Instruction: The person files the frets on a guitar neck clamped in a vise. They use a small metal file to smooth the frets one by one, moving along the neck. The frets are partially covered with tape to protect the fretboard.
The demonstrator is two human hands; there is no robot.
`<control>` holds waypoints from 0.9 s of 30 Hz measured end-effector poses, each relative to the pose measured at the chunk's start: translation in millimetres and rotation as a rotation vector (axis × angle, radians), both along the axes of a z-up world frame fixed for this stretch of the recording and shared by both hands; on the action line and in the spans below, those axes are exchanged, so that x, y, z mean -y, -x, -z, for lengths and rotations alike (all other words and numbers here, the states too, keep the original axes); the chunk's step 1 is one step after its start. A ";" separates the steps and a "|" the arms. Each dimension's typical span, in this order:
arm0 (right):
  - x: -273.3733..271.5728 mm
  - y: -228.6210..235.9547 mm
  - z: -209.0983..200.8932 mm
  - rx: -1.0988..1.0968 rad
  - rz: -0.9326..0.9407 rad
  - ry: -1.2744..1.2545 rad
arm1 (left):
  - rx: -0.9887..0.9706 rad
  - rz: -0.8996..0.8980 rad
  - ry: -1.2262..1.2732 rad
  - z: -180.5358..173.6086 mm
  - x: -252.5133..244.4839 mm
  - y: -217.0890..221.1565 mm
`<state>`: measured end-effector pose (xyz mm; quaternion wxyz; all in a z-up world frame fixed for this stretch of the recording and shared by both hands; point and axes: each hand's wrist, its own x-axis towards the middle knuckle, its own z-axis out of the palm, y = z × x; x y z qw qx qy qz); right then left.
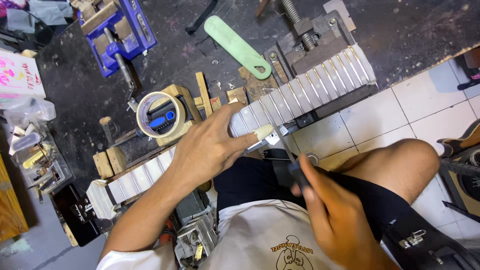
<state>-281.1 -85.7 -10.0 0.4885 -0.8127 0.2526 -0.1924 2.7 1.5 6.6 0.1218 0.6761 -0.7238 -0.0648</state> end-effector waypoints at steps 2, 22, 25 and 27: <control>-10.1 12.0 5.2 -0.023 0.019 0.004 | -0.004 0.004 -0.014 -0.2 0.9 1.0; 15.6 -43.6 -5.0 -0.006 0.026 0.013 | 0.028 0.010 0.028 0.3 -0.2 -0.2; 11.6 -37.1 -9.3 -0.159 0.138 -0.232 | -0.001 0.026 0.053 0.8 -3.6 -1.5; 8.8 -29.9 -6.5 -0.120 0.171 -0.206 | -0.006 0.037 0.065 1.1 -2.0 -2.3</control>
